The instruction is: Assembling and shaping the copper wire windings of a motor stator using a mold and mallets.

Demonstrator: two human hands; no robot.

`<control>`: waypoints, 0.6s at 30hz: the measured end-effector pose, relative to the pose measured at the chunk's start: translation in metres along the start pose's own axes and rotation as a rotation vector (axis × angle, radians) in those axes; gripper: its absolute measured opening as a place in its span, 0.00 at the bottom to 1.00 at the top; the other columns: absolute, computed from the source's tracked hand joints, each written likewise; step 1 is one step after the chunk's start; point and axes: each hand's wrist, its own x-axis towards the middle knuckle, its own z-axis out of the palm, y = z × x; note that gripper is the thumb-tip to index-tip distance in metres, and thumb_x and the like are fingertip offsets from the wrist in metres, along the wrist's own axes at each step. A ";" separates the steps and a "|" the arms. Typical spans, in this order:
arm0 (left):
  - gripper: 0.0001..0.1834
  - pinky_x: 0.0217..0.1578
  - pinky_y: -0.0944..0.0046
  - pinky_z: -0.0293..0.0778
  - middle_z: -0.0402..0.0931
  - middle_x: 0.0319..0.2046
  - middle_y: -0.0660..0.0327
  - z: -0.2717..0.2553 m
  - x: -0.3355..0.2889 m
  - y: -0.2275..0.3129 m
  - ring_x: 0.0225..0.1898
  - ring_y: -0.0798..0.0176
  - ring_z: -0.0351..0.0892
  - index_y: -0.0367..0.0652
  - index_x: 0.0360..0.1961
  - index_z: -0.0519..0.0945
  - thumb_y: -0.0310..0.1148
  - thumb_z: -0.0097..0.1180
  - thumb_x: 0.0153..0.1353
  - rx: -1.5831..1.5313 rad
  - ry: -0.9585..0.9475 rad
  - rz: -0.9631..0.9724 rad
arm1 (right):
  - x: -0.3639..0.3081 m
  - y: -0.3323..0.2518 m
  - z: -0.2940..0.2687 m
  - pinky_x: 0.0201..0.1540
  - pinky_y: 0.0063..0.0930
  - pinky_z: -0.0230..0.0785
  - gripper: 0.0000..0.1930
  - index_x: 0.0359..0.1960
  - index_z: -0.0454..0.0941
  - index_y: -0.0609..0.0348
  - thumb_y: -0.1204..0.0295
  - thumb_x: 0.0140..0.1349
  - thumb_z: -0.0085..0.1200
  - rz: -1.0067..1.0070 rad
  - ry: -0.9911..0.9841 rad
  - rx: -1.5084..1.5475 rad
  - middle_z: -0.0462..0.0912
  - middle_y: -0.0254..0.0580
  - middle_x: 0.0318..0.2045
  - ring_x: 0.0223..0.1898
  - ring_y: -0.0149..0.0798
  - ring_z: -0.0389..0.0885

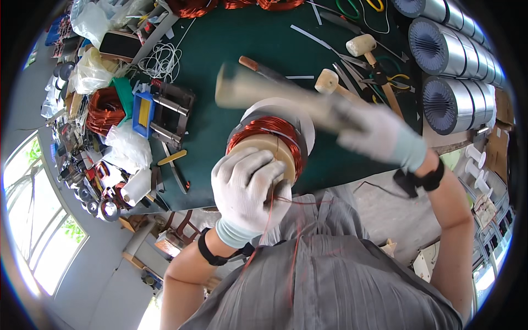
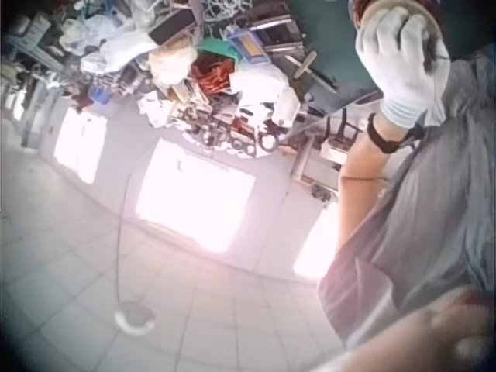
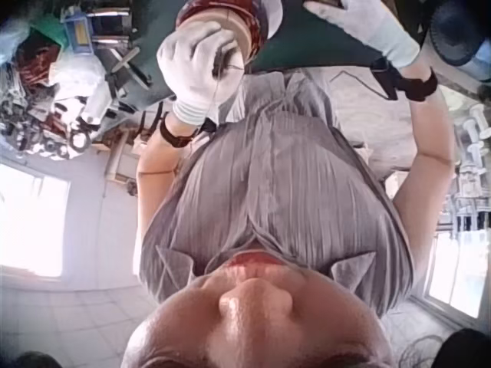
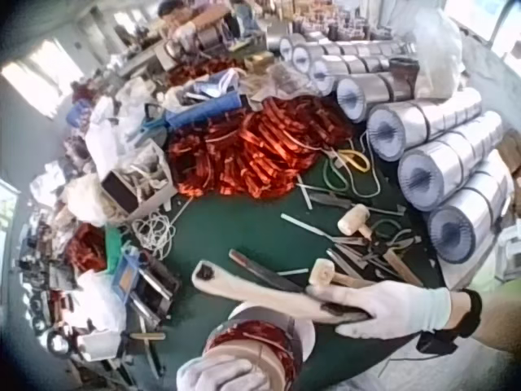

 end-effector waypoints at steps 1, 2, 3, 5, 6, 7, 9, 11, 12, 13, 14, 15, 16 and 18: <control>0.23 0.49 0.50 0.74 0.79 0.45 0.63 -0.001 0.002 -0.001 0.48 0.52 0.79 0.51 0.40 0.81 0.28 0.68 0.37 -0.034 -0.026 0.039 | 0.003 0.008 -0.017 0.37 0.28 0.78 0.31 0.72 0.60 0.57 0.70 0.68 0.56 0.304 0.252 0.274 0.83 0.45 0.33 0.29 0.39 0.83; 0.23 0.49 0.49 0.75 0.79 0.44 0.64 -0.002 0.003 -0.003 0.48 0.52 0.79 0.51 0.40 0.81 0.28 0.69 0.37 -0.067 -0.051 0.077 | 0.005 0.009 -0.027 0.30 0.24 0.76 0.27 0.68 0.63 0.60 0.71 0.70 0.54 0.607 0.505 0.547 0.81 0.40 0.29 0.25 0.33 0.81; 0.23 0.49 0.49 0.75 0.79 0.44 0.64 -0.004 0.004 -0.005 0.48 0.52 0.79 0.51 0.40 0.81 0.28 0.69 0.37 -0.068 -0.050 0.077 | 0.002 -0.002 -0.014 0.30 0.24 0.76 0.27 0.68 0.63 0.60 0.71 0.70 0.54 0.607 0.505 0.546 0.81 0.40 0.29 0.25 0.33 0.81; 0.23 0.51 0.48 0.75 0.80 0.44 0.63 -0.006 0.009 -0.013 0.48 0.53 0.79 0.50 0.40 0.82 0.31 0.70 0.36 -0.105 -0.157 0.185 | -0.001 -0.052 0.039 0.41 0.31 0.79 0.29 0.69 0.63 0.60 0.71 0.67 0.56 0.326 0.278 0.243 0.83 0.48 0.40 0.35 0.43 0.85; 0.23 0.51 0.48 0.75 0.80 0.44 0.63 -0.009 0.012 -0.018 0.48 0.53 0.79 0.50 0.40 0.82 0.31 0.70 0.36 -0.110 -0.159 0.183 | -0.002 -0.065 0.052 0.46 0.34 0.80 0.31 0.70 0.63 0.60 0.70 0.66 0.57 0.192 0.164 0.091 0.84 0.52 0.46 0.40 0.48 0.87; 0.24 0.51 0.47 0.75 0.80 0.44 0.61 -0.017 0.014 -0.022 0.49 0.51 0.79 0.49 0.41 0.82 0.30 0.68 0.35 -0.151 -0.239 0.243 | 0.001 -0.054 0.037 0.50 0.34 0.79 0.34 0.73 0.60 0.55 0.70 0.65 0.58 0.208 -0.039 0.127 0.82 0.58 0.49 0.44 0.54 0.85; 0.24 0.52 0.47 0.74 0.80 0.46 0.58 -0.019 0.020 -0.019 0.50 0.48 0.79 0.46 0.43 0.81 0.30 0.67 0.38 -0.148 -0.275 0.287 | 0.003 -0.004 -0.009 0.52 0.35 0.79 0.35 0.74 0.61 0.56 0.70 0.64 0.58 0.043 -0.014 -0.114 0.83 0.57 0.52 0.48 0.54 0.86; 0.23 0.52 0.47 0.74 0.79 0.47 0.58 -0.009 0.015 0.003 0.51 0.48 0.79 0.45 0.43 0.81 0.30 0.67 0.40 -0.083 -0.163 0.085 | 0.009 0.000 -0.023 0.46 0.36 0.81 0.33 0.72 0.63 0.59 0.70 0.65 0.57 0.291 0.198 0.009 0.86 0.50 0.47 0.40 0.43 0.88; 0.22 0.52 0.47 0.74 0.79 0.48 0.58 -0.004 0.011 0.014 0.51 0.47 0.79 0.45 0.43 0.81 0.29 0.67 0.41 -0.015 -0.054 -0.121 | 0.008 0.003 -0.013 0.38 0.33 0.78 0.27 0.69 0.66 0.57 0.70 0.69 0.55 0.527 0.475 0.291 0.81 0.41 0.37 0.33 0.38 0.83; 0.21 0.52 0.47 0.73 0.78 0.48 0.58 0.004 0.006 0.017 0.51 0.46 0.78 0.46 0.42 0.81 0.27 0.66 0.42 0.077 -0.012 -0.084 | 0.010 0.003 -0.010 0.31 0.30 0.76 0.22 0.67 0.69 0.55 0.70 0.72 0.53 0.752 0.745 0.579 0.77 0.32 0.28 0.27 0.33 0.78; 0.21 0.52 0.47 0.73 0.78 0.48 0.58 0.005 0.007 0.013 0.51 0.46 0.78 0.46 0.42 0.81 0.27 0.66 0.42 0.087 -0.008 -0.094 | 0.015 -0.011 -0.006 0.31 0.30 0.76 0.22 0.67 0.69 0.55 0.70 0.72 0.53 0.742 0.734 0.584 0.77 0.32 0.28 0.27 0.33 0.78; 0.20 0.51 0.47 0.73 0.78 0.47 0.58 0.007 0.007 0.007 0.51 0.46 0.78 0.47 0.41 0.81 0.27 0.67 0.42 0.043 -0.043 -0.042 | 0.016 -0.040 0.002 0.41 0.34 0.77 0.26 0.68 0.67 0.56 0.67 0.71 0.54 0.569 0.166 0.394 0.82 0.35 0.35 0.35 0.38 0.82; 0.20 0.51 0.47 0.73 0.78 0.47 0.58 0.002 0.007 0.004 0.51 0.46 0.78 0.47 0.40 0.81 0.26 0.67 0.41 0.007 -0.086 0.009 | 0.016 -0.060 0.006 0.50 0.38 0.78 0.29 0.70 0.66 0.58 0.64 0.69 0.55 0.364 -0.387 0.200 0.86 0.38 0.42 0.44 0.43 0.86; 0.20 0.51 0.47 0.74 0.78 0.46 0.59 -0.001 0.011 0.000 0.51 0.47 0.78 0.50 0.38 0.80 0.28 0.68 0.39 0.001 -0.081 0.034 | 0.015 0.007 -0.017 0.42 0.36 0.79 0.40 0.77 0.57 0.46 0.63 0.64 0.58 0.007 -0.065 -0.176 0.84 0.54 0.39 0.35 0.45 0.86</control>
